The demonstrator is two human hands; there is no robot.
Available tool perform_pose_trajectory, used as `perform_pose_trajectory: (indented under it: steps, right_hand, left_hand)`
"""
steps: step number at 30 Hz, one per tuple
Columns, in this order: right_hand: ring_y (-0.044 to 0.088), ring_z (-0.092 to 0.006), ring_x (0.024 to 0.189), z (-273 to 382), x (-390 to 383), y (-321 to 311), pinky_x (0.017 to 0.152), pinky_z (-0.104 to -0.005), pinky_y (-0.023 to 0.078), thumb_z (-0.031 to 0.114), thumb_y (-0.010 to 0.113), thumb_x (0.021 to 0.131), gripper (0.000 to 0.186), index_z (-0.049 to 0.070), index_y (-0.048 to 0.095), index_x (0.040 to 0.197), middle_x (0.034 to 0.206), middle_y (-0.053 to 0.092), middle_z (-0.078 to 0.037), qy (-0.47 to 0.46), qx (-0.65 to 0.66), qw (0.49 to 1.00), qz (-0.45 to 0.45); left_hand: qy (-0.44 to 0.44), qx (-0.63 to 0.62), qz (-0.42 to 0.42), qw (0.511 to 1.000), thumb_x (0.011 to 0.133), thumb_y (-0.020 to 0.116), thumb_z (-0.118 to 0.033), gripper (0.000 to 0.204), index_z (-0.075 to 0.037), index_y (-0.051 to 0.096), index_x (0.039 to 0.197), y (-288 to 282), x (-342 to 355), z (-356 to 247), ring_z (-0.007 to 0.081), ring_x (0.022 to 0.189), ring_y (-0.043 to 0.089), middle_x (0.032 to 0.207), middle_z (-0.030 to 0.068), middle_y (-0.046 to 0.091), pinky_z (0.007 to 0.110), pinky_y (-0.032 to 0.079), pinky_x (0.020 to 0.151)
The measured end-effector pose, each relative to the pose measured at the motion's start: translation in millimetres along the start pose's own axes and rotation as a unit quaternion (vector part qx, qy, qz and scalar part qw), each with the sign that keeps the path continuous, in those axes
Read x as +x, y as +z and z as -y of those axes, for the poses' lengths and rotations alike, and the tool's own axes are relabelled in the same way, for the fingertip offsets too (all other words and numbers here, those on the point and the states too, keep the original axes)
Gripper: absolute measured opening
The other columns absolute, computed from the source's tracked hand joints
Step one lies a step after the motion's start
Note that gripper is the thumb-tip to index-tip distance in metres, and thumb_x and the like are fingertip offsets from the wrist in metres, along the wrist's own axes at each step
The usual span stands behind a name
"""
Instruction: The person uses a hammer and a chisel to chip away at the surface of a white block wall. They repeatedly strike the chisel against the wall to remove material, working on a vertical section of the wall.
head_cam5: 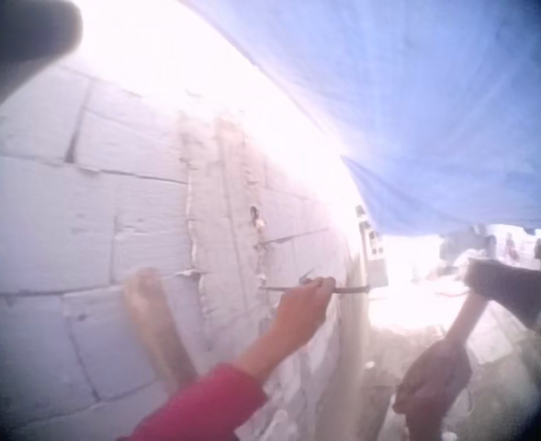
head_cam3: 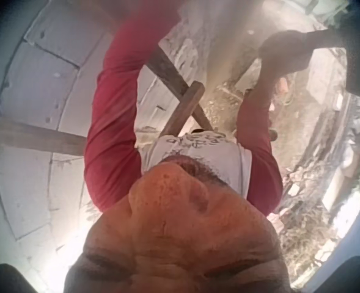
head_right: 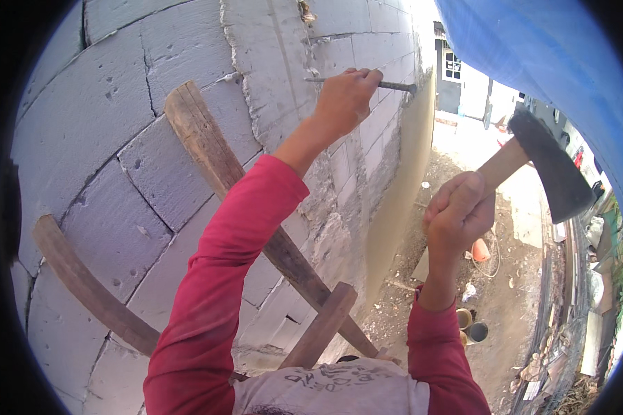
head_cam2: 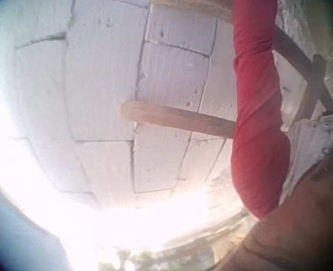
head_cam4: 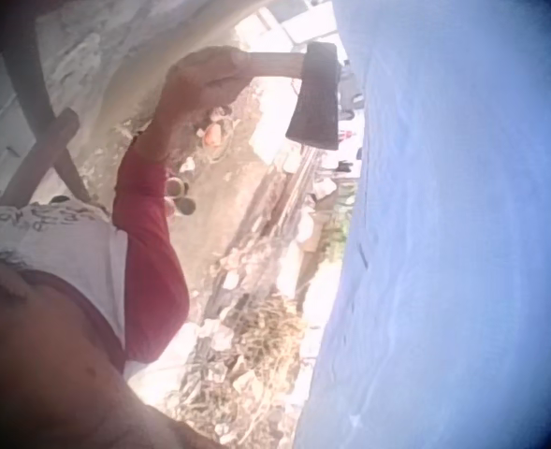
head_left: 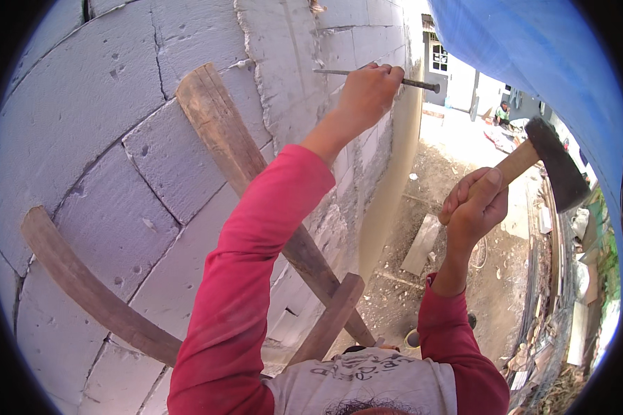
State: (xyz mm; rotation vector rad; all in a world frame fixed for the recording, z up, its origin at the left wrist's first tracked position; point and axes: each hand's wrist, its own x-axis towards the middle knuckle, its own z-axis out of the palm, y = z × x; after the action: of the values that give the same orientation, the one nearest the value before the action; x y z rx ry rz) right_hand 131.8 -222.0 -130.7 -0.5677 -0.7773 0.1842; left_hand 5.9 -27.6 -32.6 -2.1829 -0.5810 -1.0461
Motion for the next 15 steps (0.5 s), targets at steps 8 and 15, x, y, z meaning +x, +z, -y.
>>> perform_pose_trajectory:
  steps: [8, 15]
  right_hand:
    - [0.042, -0.0110, 0.039, 7, 8, -4, 0.035, -0.0248, 0.036, 0.035, 0.042, 0.108, 0.043, 0.005, 0.048, 0.078, 0.056, 0.047, -0.004, -0.083, -0.004, 0.996, -0.019]
    - [0.043, -0.0154, 0.040, 13, 24, 8, 0.037, -0.0289, 0.040, 0.037, 0.045, 0.105, 0.038, 0.006, 0.053, 0.085, 0.059, 0.048, -0.006, -0.141, 0.184, 0.970, -0.073]
  left_hand:
    - [0.007, 0.003, -0.034, 0.999, 0.073, 0.060, 0.005, 0.026, -0.006, 0.058, 0.097, -6, -1, 7, 0.0333, 0.087, 0.066, 0.087, 0.0105, 0.067, 0.043, 0.053, 0.069]
    - [0.007, -0.010, -0.037, 0.999, 0.073, 0.060, 0.005, 0.028, -0.006, 0.059, 0.099, -8, 3, 10, 0.0339, 0.088, 0.066, 0.087, 0.0113, 0.068, 0.044, 0.053, 0.070]
